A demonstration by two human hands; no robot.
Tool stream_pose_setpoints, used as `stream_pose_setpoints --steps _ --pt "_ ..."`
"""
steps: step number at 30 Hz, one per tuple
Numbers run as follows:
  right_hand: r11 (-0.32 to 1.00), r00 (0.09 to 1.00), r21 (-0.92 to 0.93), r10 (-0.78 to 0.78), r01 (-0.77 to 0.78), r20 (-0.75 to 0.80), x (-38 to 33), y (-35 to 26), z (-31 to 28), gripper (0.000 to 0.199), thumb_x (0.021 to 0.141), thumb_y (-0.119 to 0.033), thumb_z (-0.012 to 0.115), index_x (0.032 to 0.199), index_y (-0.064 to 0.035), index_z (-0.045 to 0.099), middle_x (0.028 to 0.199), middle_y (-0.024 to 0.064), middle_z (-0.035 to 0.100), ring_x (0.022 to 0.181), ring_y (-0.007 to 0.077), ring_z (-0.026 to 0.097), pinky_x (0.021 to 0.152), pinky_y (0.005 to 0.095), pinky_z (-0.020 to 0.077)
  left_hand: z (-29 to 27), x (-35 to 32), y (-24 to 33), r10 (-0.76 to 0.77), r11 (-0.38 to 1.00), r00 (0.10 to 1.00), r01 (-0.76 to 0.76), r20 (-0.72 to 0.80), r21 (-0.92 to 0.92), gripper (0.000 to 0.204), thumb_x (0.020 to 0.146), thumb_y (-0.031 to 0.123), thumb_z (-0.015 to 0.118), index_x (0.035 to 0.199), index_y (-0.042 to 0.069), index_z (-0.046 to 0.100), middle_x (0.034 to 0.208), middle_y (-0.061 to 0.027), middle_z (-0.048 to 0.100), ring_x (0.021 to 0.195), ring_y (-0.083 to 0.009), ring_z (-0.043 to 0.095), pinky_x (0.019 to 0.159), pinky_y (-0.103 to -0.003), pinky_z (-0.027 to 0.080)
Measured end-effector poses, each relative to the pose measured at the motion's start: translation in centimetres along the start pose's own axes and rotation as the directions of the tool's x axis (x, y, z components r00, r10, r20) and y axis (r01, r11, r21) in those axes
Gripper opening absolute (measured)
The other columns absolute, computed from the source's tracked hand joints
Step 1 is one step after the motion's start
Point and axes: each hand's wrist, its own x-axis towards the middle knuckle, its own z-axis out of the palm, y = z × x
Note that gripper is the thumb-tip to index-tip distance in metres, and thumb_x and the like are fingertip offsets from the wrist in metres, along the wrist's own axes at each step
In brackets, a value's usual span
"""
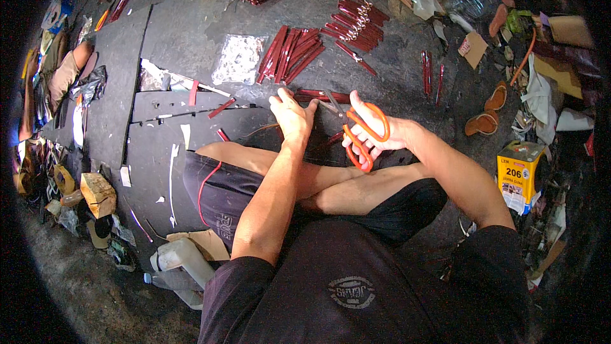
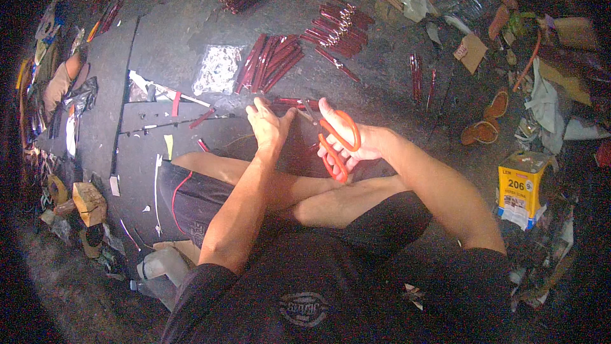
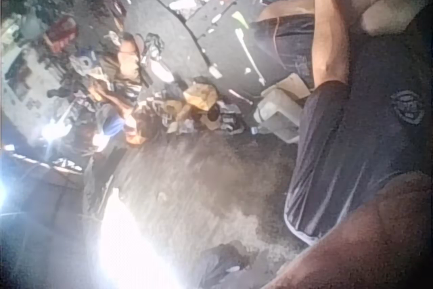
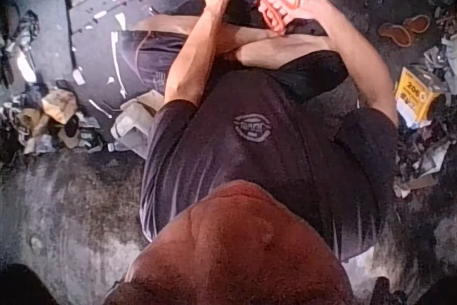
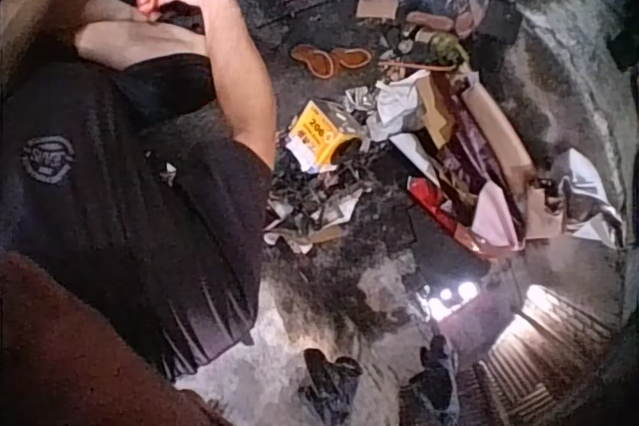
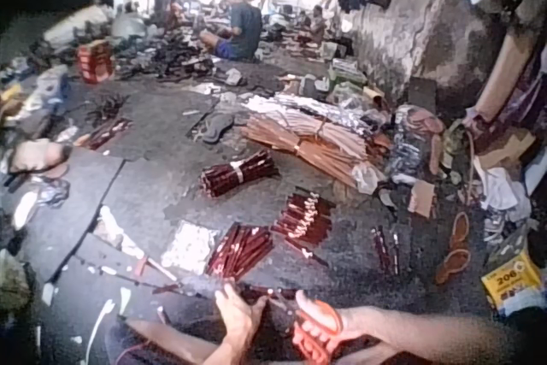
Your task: The person sits on the floor and assembles small red sticks by inserting a metal piece into one end. They use scissors to trim the sticks to a uniform length and place the finished items into a pile on the floor.
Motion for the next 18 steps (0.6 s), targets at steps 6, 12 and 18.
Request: stream_pose_setpoints --steps 6,12,18 --pt "0.996 0.993 0.003 0.089 -0.089 0.076 -1.1 -3.1 -1.0 0.137 0.053 -0.104 0.018 0.113 0.0133 0.052 0.088 0.0144 0.055 0.080 0.0310 0.061 0.081 0.0508 0.0518 -0.2 0.0 -0.1 -0.001 1.000 1.000 0.001 0.008 -0.013 0.067 0.064 0.020 0.089 0.111 0.002 0.046 0.107 -0.0222 0.046 0.103 -0.0417 0.050 0.092 -0.047 0.043" --pt "0.983 0.981 -0.091 0.170 -0.162 0.092 -1.2 -5.3 -2.0 0.141 0.052 -0.104 0.014 0.115 0.0160 0.051 0.091 0.0164 0.055 0.083 0.0320 0.061 0.082 0.0525 0.0525 -0.1 -0.5 0.0 -0.025 1.000 0.999 0.024 -0.035 -0.016 0.057 0.072 0.021 0.081 0.112 0.000 0.046 0.105 -0.0226 0.047 0.102 -0.0424 0.051 0.091 -0.048 0.043" --pt "0.968 0.961 -0.102 0.242 -0.229 0.137 -1.0 -6.4 -2.6 0.141 0.051 -0.105 0.010 0.112 0.0151 0.053 0.095 0.0180 0.056 0.082 0.0312 0.061 0.083 0.0480 0.0527 0.2 -4.6 0.6 -0.178 0.821 0.803 0.440 0.569 -0.364 0.044 0.096 0.041 0.051 0.102 -0.001 0.062 0.094 -0.0209 0.066 0.091 -0.0333 0.064 0.084 -0.044 0.048"
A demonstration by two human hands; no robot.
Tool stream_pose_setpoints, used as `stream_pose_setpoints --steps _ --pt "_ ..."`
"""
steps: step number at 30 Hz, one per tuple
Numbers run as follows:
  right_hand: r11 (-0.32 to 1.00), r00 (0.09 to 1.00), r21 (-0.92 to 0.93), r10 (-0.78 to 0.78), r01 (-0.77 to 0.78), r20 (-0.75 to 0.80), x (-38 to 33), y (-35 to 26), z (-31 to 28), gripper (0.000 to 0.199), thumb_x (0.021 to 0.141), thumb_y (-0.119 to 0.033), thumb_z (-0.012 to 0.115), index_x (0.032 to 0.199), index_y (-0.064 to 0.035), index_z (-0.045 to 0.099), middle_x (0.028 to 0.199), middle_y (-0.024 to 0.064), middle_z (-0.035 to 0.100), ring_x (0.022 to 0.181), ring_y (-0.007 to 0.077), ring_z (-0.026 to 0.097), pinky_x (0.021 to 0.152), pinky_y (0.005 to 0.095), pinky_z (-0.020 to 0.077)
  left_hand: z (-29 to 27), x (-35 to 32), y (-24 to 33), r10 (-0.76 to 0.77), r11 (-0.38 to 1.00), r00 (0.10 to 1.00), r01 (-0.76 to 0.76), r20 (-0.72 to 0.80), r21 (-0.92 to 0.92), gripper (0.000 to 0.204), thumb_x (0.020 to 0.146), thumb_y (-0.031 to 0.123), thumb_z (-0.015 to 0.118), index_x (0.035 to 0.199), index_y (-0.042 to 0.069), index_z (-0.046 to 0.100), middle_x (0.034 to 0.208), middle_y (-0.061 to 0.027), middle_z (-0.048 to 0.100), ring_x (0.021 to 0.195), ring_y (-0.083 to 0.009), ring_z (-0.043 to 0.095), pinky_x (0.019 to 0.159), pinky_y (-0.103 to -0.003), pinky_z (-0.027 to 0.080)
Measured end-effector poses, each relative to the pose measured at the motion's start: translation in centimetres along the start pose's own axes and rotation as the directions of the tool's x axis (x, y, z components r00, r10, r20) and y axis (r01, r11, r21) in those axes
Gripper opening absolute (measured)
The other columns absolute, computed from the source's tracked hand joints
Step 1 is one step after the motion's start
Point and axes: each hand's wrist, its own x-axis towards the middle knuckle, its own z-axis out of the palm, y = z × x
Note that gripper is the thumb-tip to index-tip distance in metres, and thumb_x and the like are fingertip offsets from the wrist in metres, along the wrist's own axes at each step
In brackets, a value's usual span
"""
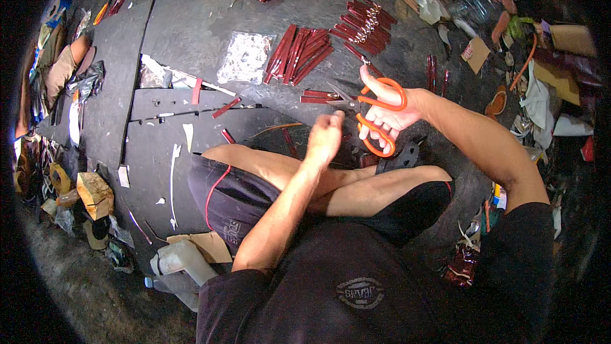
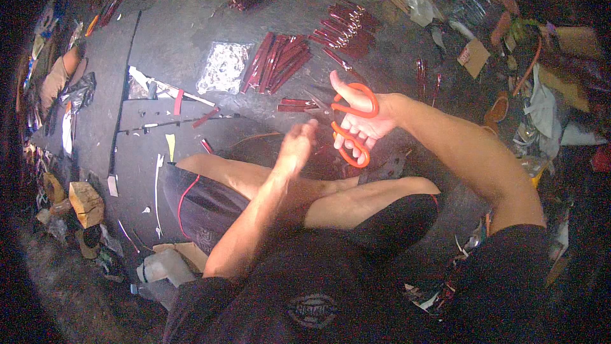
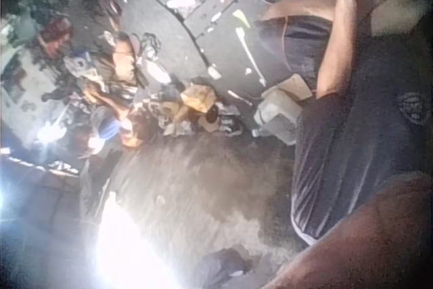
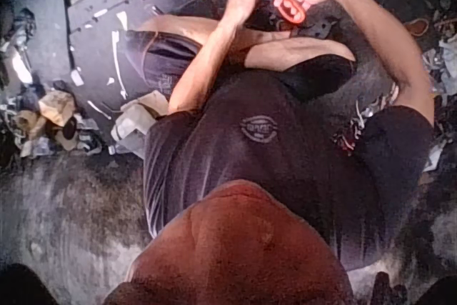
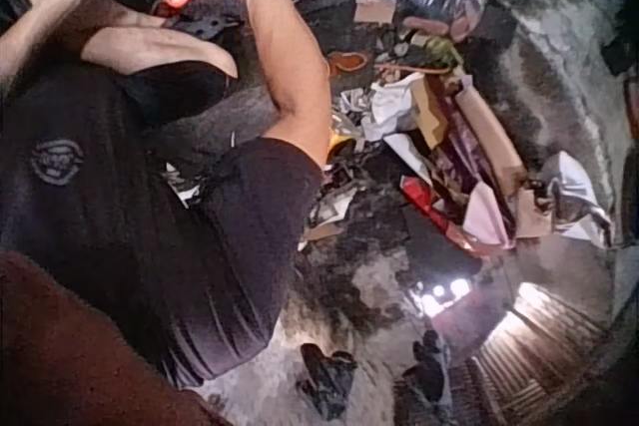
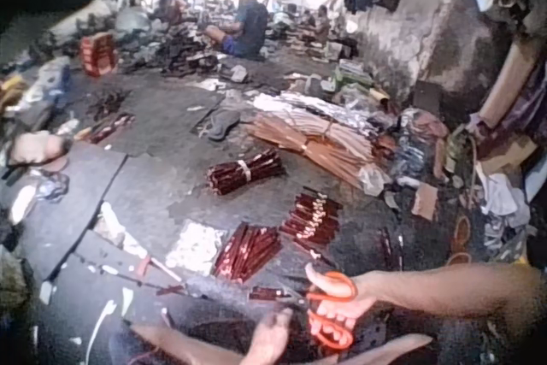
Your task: The person sits on the floor and assembles small red sticks by inserting a metal piece into one end. They use scissors to trim the sticks to a uniform length and place the finished items into a pile on the floor.
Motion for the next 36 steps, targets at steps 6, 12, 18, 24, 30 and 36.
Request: stream_pose_setpoints --steps 6,12,18,24,30,36 --pt "0.999 0.995 0.030 0.023 -0.026 0.096 0.3 -0.6 -0.8 0.142 0.050 -0.105 0.008 0.115 0.0130 0.052 0.099 0.0201 0.057 0.087 0.0324 0.061 0.089 0.0494 0.0489 3.4 -3.7 3.1 0.159 0.455 0.862 0.369 0.482 -0.810 0.036 0.105 0.034 0.038 0.127 0.006 0.047 0.115 -0.0066 0.055 0.097 -0.0161 0.056 0.091 -0.037 0.048" --pt "0.997 0.995 0.050 0.045 -0.050 0.094 0.5 -1.5 -0.7 0.143 0.050 -0.105 0.009 0.119 0.0138 0.049 0.102 0.0229 0.058 0.093 0.0337 0.061 0.092 0.0517 0.0465 4.3 -2.7 1.8 0.232 0.285 0.856 0.395 0.463 -0.874 0.033 0.105 0.032 0.038 0.130 0.009 0.042 0.107 -0.0079 0.055 0.084 -0.0165 0.054 0.078 -0.036 0.051" --pt "0.996 0.994 0.013 0.082 -0.083 0.066 1.3 -2.7 -0.2 0.139 0.050 -0.105 0.009 0.113 0.0120 0.051 0.104 0.0261 0.058 0.096 0.0381 0.061 0.095 0.0555 0.0431 4.8 -2.9 2.2 0.075 0.290 0.916 0.358 0.394 -0.888 0.034 0.106 0.030 0.035 0.132 0.008 0.041 0.112 -0.0080 0.054 0.087 -0.0175 0.055 0.084 -0.036 0.051" --pt "0.989 0.989 0.027 0.143 -0.143 -0.023 2.1 -3.8 0.8 0.137 0.051 -0.105 0.008 0.109 0.0097 0.054 0.100 0.0249 0.059 0.092 0.0392 0.060 0.095 0.0558 0.0420 4.9 -3.0 2.6 0.009 0.288 0.949 0.300 0.316 -0.909 0.034 0.106 0.029 0.036 0.130 0.007 0.043 0.115 -0.0089 0.054 0.087 -0.0167 0.056 0.082 -0.035 0.052" --pt "0.995 0.995 0.000 0.098 -0.098 0.022 3.9 -2.3 -0.6 0.138 0.049 -0.105 0.009 0.110 0.0100 0.054 0.104 0.0251 0.056 0.098 0.0391 0.058 0.096 0.0585 0.0404 5.2 -2.1 0.7 0.087 0.292 0.935 0.305 0.343 -0.906 0.026 0.106 0.028 0.037 0.118 0.008 0.049 0.086 -0.0038 0.055 0.069 -0.0156 0.054 0.066 -0.031 0.051" --pt "0.999 0.995 0.014 -0.049 0.050 -0.091 4.6 1.7 -0.1 0.132 0.053 -0.105 0.019 0.108 0.0108 0.051 0.091 0.0251 0.057 0.091 0.0427 0.061 0.090 0.0585 0.0453 3.8 -2.2 -0.6 -0.004 0.578 0.964 0.221 0.268 -0.785 0.022 0.102 0.023 0.051 0.119 0.008 0.051 0.095 -0.0038 0.059 0.086 -0.0121 0.057 0.083 -0.030 0.051"
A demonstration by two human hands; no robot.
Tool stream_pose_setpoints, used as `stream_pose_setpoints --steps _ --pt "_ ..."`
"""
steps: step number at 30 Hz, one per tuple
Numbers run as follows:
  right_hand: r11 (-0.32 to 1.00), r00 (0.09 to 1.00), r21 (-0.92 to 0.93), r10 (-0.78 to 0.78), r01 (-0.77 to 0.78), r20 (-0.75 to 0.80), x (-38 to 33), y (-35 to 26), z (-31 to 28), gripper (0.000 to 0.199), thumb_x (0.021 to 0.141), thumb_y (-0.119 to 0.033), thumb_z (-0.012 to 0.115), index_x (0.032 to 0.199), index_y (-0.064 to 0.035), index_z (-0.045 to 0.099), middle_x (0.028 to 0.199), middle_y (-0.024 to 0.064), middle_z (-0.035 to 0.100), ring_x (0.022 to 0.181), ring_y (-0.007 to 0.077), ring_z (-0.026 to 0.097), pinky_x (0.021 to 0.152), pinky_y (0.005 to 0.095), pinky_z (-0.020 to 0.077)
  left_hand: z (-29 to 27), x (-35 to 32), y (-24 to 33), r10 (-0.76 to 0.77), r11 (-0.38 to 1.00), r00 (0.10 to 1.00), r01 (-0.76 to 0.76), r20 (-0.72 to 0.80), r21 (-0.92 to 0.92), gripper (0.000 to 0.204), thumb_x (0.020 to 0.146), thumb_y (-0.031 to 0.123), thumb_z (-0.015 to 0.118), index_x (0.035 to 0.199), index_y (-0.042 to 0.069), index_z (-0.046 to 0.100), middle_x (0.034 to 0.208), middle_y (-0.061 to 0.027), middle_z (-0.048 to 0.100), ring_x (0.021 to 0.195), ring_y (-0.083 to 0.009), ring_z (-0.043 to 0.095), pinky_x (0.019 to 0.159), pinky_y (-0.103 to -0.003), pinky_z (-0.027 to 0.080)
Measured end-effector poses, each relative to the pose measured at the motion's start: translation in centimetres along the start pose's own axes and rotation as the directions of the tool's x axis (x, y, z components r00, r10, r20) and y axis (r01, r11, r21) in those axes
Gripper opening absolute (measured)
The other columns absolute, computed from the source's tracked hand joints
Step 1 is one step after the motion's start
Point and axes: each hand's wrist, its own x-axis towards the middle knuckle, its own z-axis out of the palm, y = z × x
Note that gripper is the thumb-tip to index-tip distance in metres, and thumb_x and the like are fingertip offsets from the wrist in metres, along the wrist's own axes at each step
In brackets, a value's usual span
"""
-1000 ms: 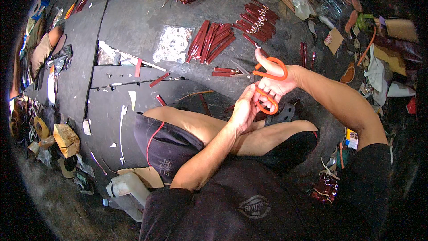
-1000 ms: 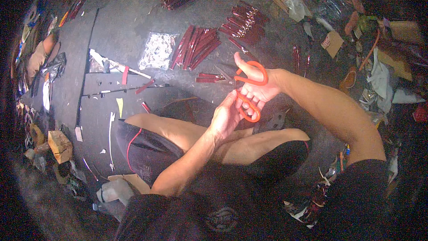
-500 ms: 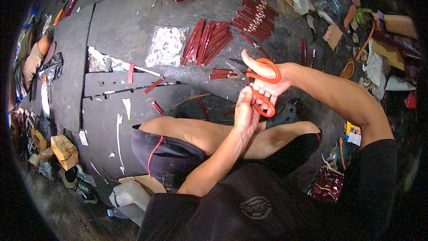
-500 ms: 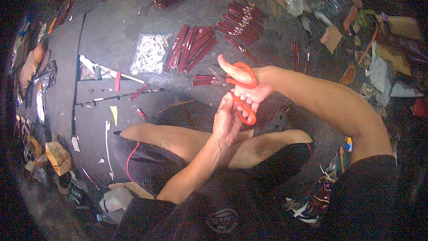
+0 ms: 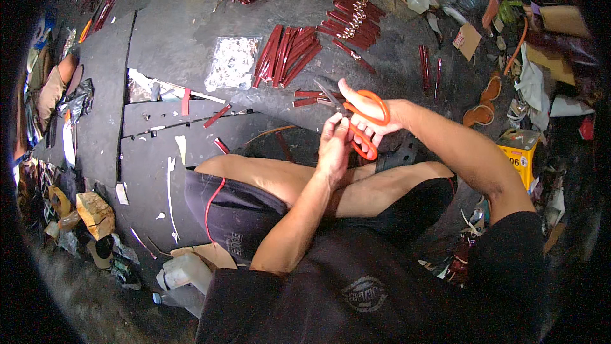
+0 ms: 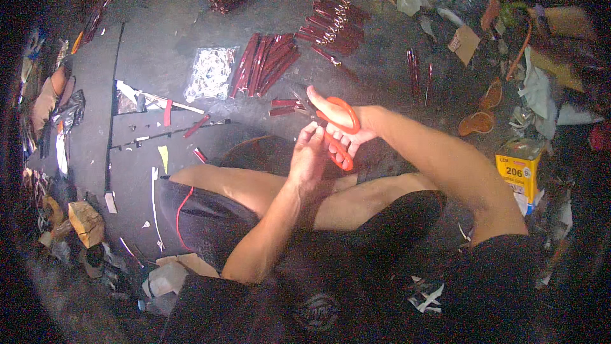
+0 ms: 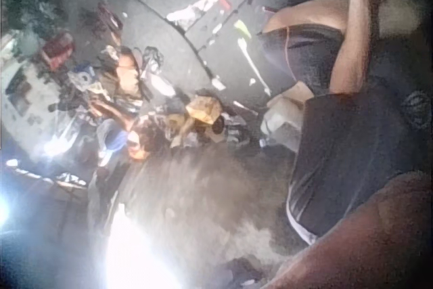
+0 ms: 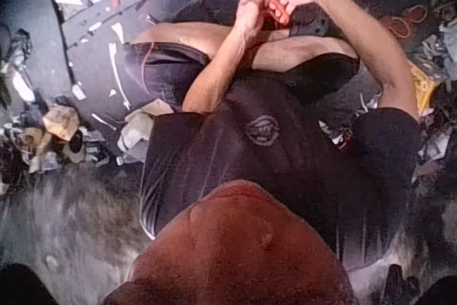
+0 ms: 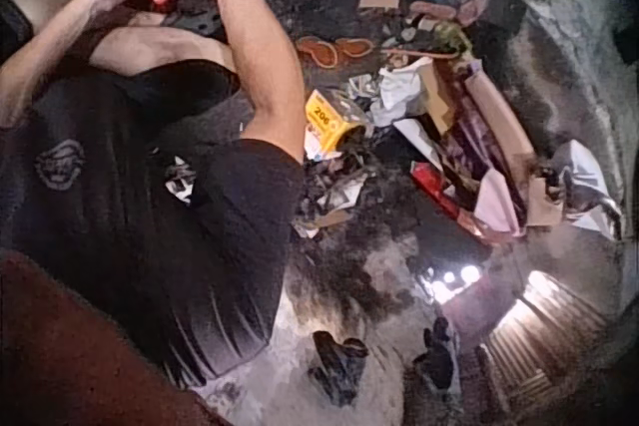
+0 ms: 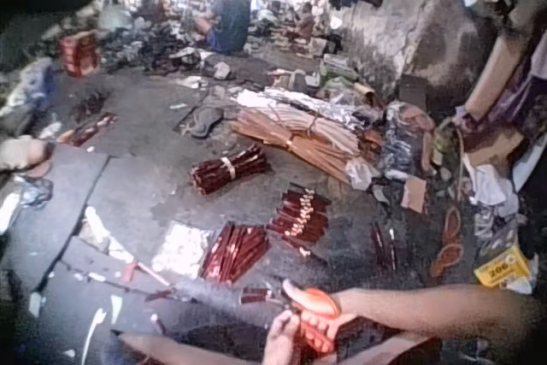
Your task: The person sits on the floor and assembles small red sticks by inserting a metal piece into one end. They use scissors to trim the sticks to a uniform length and place the finished items into a pile on the floor.
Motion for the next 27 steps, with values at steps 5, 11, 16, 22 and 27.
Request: stream_pose_setpoints --steps 5,11,16,22,27 --pt "0.980 0.970 0.009 -0.197 0.201 -0.141 -1.8 3.3 3.3 0.127 0.057 -0.103 0.017 0.104 0.0086 0.054 0.085 0.0171 0.058 0.078 0.0317 0.065 0.075 0.0494 0.0528 -3.8 -0.8 2.9 0.239 0.843 0.931 -0.057 -0.277 0.536 0.034 0.094 0.016 0.059 0.122 0.002 0.048 0.105 -0.0105 0.060 0.090 -0.0169 0.060 0.080 -0.031 0.053" --pt "0.963 0.967 0.092 -0.248 0.253 -0.062 -3.4 6.5 4.6 0.129 0.060 -0.101 0.010 0.111 0.0084 0.057 0.085 0.0138 0.061 0.077 0.0261 0.066 0.074 0.0424 0.0544 -1.7 -1.2 5.5 0.423 0.655 0.862 -0.078 -0.279 0.751 0.039 0.091 0.020 0.063 0.121 0.001 0.048 0.100 -0.0093 0.059 0.086 -0.0172 0.058 0.077 -0.031 0.051" --pt "0.938 0.940 0.090 -0.327 0.336 -0.099 -4.1 9.1 4.8 0.118 0.067 -0.097 0.012 0.107 0.0037 0.059 0.081 0.0106 0.062 0.071 0.0233 0.065 0.068 0.0382 0.0546 0.5 -2.0 5.9 0.510 0.666 0.841 -0.254 -0.180 0.702 0.038 0.088 0.017 0.069 0.116 0.001 0.049 0.092 -0.0061 0.061 0.081 -0.0121 0.055 0.074 -0.027 0.047" --pt "0.901 0.901 0.071 -0.418 0.428 -0.115 -2.8 10.6 5.4 0.105 0.076 -0.090 0.017 0.107 -0.0009 0.062 0.078 0.0074 0.063 0.065 0.0197 0.064 0.058 0.0318 0.0539 0.9 -1.6 8.3 0.616 0.344 0.788 -0.252 -0.014 0.904 0.018 0.089 0.019 0.068 0.092 0.001 0.068 0.078 -0.0074 0.070 0.072 -0.0145 0.063 0.067 -0.029 0.050" --pt "0.846 0.864 0.178 -0.498 0.503 -0.072 -3.5 14.8 5.6 0.103 0.075 -0.089 0.026 0.118 -0.0003 0.057 0.081 0.0103 0.062 0.065 0.0214 0.065 0.058 0.0338 0.0547 0.8 1.7 6.8 0.717 0.116 0.686 -0.292 0.123 0.949 0.022 0.087 0.021 0.069 0.090 0.000 0.068 0.077 -0.0182 0.070 0.071 -0.0308 0.068 0.071 -0.040 0.051"
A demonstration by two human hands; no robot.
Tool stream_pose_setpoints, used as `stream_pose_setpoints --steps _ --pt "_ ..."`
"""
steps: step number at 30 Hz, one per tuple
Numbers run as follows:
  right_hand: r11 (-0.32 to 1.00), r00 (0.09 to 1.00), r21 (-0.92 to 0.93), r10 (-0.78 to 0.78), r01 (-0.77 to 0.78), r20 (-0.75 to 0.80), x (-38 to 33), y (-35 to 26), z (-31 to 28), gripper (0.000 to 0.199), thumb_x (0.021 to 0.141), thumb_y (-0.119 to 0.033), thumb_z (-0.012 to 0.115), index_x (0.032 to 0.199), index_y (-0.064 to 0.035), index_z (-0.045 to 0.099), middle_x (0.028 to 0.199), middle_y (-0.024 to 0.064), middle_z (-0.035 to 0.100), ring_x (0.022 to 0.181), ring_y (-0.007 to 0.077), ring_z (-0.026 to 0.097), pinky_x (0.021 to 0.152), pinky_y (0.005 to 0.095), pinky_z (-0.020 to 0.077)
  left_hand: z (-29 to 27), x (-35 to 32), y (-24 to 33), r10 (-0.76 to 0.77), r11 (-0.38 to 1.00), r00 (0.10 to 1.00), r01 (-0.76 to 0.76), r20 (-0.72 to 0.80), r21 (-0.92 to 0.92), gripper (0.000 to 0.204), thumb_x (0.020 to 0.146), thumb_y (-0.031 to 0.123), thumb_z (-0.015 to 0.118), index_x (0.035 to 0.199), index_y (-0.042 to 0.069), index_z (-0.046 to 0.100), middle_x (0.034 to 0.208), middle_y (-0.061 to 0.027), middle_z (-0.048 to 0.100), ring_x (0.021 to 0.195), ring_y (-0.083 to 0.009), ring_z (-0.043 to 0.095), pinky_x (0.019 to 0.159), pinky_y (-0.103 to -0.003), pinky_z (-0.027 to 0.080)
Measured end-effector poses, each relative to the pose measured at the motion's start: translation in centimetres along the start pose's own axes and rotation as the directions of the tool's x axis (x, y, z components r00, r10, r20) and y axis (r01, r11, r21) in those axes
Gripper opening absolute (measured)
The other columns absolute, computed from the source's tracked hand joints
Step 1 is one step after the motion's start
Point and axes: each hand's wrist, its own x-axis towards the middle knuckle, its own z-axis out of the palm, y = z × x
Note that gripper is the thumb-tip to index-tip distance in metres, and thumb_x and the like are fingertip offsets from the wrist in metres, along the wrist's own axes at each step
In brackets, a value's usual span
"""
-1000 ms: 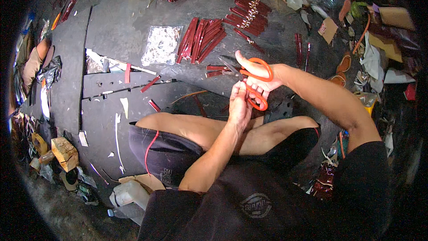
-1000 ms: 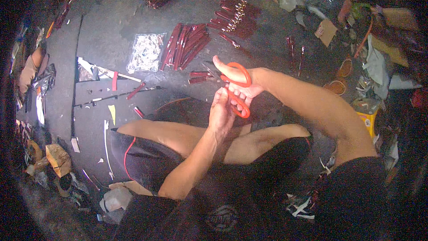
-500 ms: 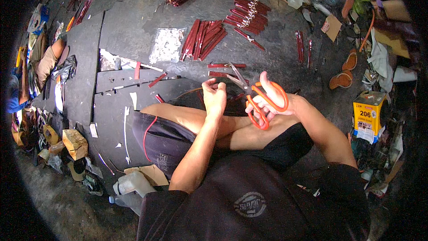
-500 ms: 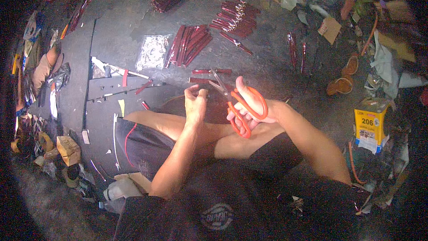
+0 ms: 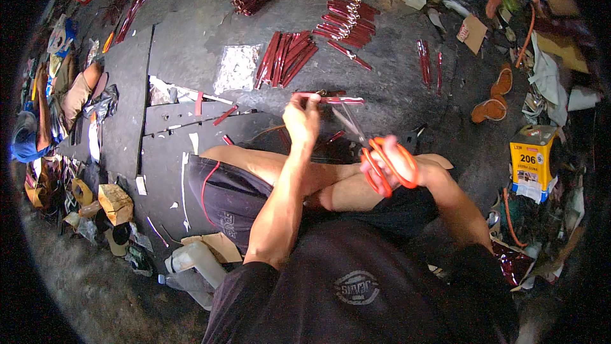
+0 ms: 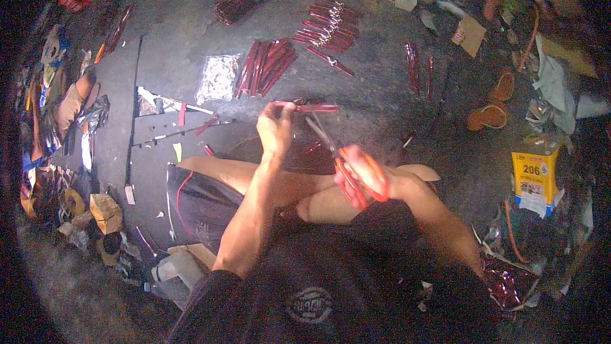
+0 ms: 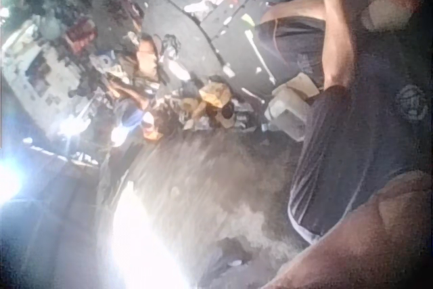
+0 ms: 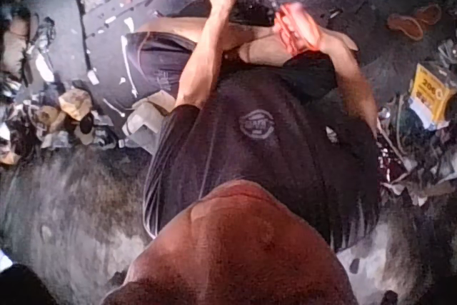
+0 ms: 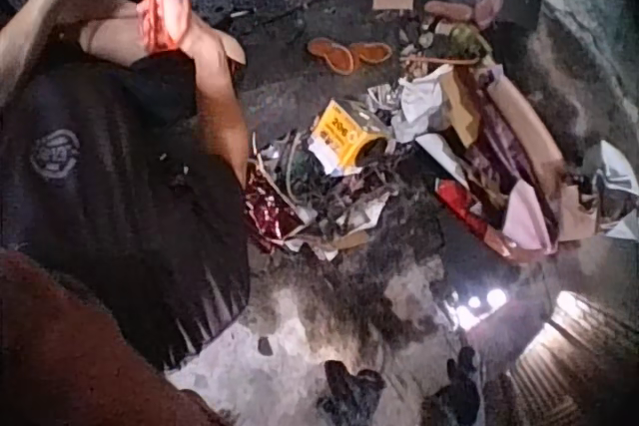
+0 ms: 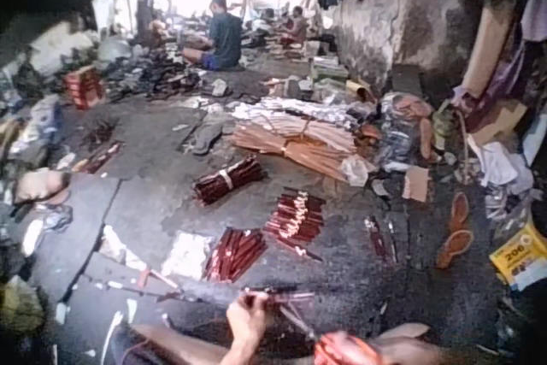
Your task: The person sits on the floor and assembles small red sticks by inserting a metal piece into one end. They use scissors to trim the sticks to a uniform length and place the finished items into a pile on the floor.
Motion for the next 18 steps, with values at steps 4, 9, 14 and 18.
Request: stream_pose_setpoints --steps 4,9,14,18 --pt "0.989 0.994 -0.105 -0.105 0.102 -0.023 -5.7 0.0 1.3 0.131 0.052 -0.102 0.018 0.127 -0.0010 0.053 0.090 0.0088 0.062 0.076 0.0229 0.066 0.067 0.0340 0.0535 -2.0 0.6 -0.3 -0.283 0.898 0.931 0.341 0.230 -0.277 0.019 0.088 0.017 0.071 0.092 -0.001 0.069 0.077 -0.0060 0.069 0.068 -0.0103 0.064 0.065 -0.026 0.052" --pt "0.985 0.935 0.040 -0.149 0.171 -0.323 -2.2 -1.9 -1.4 0.123 0.063 -0.098 0.009 0.118 0.0002 0.060 0.080 0.0067 0.061 0.069 0.0211 0.065 0.063 0.0335 0.0537 0.8 -0.9 -3.0 -0.207 0.962 0.948 0.242 0.242 -0.127 0.024 0.085 0.023 0.073 0.097 0.002 0.070 0.083 -0.0071 0.070 0.074 -0.0137 0.062 0.072 -0.030 0.050" --pt "0.982 0.939 0.037 -0.163 0.183 -0.304 0.5 -3.4 -0.9 0.107 0.075 -0.092 0.019 0.105 0.0008 0.064 0.073 0.0049 0.058 0.060 0.0182 0.062 0.060 0.0330 0.0530 0.1 -0.2 -3.3 -0.241 0.967 0.964 0.248 0.112 -0.057 0.024 0.082 0.022 0.075 0.097 0.003 0.070 0.082 -0.0094 0.072 0.071 -0.0164 0.066 0.071 -0.031 0.052" --pt "0.998 0.976 0.030 -0.045 0.052 -0.212 1.1 -3.9 -0.4 0.107 0.078 -0.089 0.013 0.101 0.0011 0.066 0.070 0.0052 0.057 0.059 0.0191 0.060 0.062 0.0332 0.0524 -0.6 0.2 -2.5 -0.172 0.983 0.985 0.170 0.021 0.065 0.026 0.078 0.021 0.079 0.092 0.002 0.068 0.086 -0.0127 0.069 0.077 -0.0243 0.066 0.075 -0.036 0.052"
